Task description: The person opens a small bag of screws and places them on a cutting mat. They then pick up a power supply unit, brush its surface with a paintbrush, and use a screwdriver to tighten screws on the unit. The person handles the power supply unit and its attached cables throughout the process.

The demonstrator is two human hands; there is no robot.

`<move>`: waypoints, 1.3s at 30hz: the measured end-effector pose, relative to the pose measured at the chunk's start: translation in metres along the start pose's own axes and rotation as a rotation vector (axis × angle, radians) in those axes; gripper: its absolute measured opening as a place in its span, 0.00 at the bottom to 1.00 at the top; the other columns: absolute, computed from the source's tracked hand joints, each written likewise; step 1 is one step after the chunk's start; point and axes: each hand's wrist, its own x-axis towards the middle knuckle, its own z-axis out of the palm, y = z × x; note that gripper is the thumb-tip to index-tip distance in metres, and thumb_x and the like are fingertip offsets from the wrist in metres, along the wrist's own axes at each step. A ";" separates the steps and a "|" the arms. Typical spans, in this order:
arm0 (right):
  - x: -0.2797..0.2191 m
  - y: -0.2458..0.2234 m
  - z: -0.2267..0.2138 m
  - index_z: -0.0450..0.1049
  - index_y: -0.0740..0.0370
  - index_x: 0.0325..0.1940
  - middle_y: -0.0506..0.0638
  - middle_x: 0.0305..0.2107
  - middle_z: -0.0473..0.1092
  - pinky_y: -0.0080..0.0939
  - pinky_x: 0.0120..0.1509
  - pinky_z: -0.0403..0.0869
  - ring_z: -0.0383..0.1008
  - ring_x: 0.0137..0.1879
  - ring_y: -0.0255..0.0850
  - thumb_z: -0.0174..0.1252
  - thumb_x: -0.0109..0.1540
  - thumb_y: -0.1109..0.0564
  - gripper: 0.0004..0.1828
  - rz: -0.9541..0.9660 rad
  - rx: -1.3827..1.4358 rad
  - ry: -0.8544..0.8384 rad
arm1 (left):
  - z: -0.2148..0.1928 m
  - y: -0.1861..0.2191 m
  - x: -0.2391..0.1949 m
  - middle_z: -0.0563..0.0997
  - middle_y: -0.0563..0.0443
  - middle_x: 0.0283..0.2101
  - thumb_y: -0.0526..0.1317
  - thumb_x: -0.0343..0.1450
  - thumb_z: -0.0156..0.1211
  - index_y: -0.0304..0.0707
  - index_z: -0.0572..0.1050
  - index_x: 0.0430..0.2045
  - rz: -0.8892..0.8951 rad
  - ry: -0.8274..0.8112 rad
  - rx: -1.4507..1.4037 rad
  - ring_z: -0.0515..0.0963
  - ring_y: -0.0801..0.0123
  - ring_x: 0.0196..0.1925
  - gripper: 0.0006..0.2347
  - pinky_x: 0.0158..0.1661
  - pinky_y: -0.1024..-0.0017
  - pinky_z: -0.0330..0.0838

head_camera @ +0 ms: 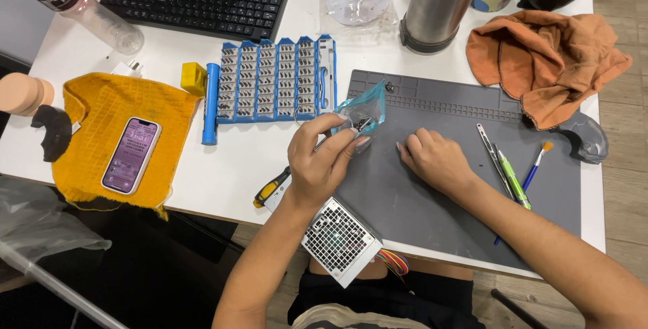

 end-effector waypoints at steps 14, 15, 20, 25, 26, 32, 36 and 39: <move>0.013 0.015 -0.005 0.64 0.56 0.22 0.45 0.11 0.56 0.33 0.17 0.59 0.59 0.15 0.36 0.53 0.73 0.51 0.25 0.693 1.025 0.033 | -0.003 0.004 0.004 0.82 0.51 0.42 0.35 0.68 0.73 0.43 0.82 0.33 -0.023 0.006 -0.023 0.82 0.62 0.34 0.05 0.34 0.63 0.79; 0.019 0.012 -0.019 0.61 0.54 0.20 0.42 0.10 0.50 0.30 0.13 0.53 0.50 0.12 0.30 0.51 0.74 0.54 0.25 0.989 1.450 0.095 | -0.002 0.004 0.004 0.82 0.50 0.42 0.35 0.68 0.73 0.43 0.83 0.32 -0.022 0.006 -0.033 0.82 0.61 0.34 0.04 0.34 0.64 0.79; 0.027 0.027 -0.055 0.53 0.48 0.23 0.37 0.17 0.44 0.21 0.14 0.45 0.45 0.16 0.24 0.48 0.73 0.49 0.24 1.189 2.262 0.014 | -0.002 0.005 0.005 0.82 0.50 0.41 0.35 0.67 0.75 0.43 0.83 0.32 -0.010 0.003 -0.022 0.82 0.61 0.34 0.05 0.34 0.64 0.79; 0.016 0.029 -0.039 0.56 0.49 0.26 0.39 0.21 0.48 0.19 0.14 0.47 0.49 0.17 0.23 0.48 0.74 0.49 0.22 1.073 2.732 0.046 | -0.002 0.006 0.004 0.82 0.49 0.41 0.35 0.68 0.74 0.42 0.83 0.32 -0.002 -0.018 -0.020 0.82 0.61 0.34 0.05 0.34 0.64 0.80; 0.015 0.028 -0.038 0.58 0.50 0.29 0.39 0.22 0.49 0.18 0.13 0.48 0.49 0.17 0.23 0.48 0.73 0.49 0.18 1.088 2.754 0.047 | -0.003 0.006 0.004 0.82 0.49 0.41 0.34 0.68 0.74 0.42 0.83 0.32 -0.002 -0.026 -0.021 0.83 0.60 0.35 0.05 0.34 0.64 0.80; 0.018 0.021 -0.038 0.61 0.53 0.36 0.40 0.24 0.50 0.18 0.11 0.51 0.51 0.19 0.25 0.46 0.72 0.49 0.13 1.160 2.797 -0.026 | -0.003 0.007 0.005 0.82 0.50 0.41 0.35 0.67 0.75 0.43 0.82 0.31 0.003 -0.020 -0.001 0.83 0.61 0.35 0.05 0.35 0.64 0.80; 0.016 0.017 -0.038 0.60 0.53 0.34 0.39 0.22 0.48 0.18 0.10 0.49 0.49 0.17 0.25 0.46 0.72 0.48 0.14 1.175 2.872 -0.096 | -0.003 0.009 0.007 0.82 0.50 0.41 0.35 0.67 0.75 0.42 0.82 0.31 -0.008 -0.009 -0.003 0.83 0.61 0.35 0.05 0.35 0.64 0.80; 0.014 0.010 -0.036 0.59 0.51 0.30 0.39 0.20 0.49 0.19 0.10 0.51 0.49 0.15 0.26 0.46 0.73 0.49 0.17 1.028 3.026 -0.043 | -0.002 0.007 0.005 0.82 0.51 0.41 0.36 0.68 0.75 0.44 0.83 0.31 0.005 -0.016 0.008 0.82 0.62 0.34 0.05 0.34 0.64 0.79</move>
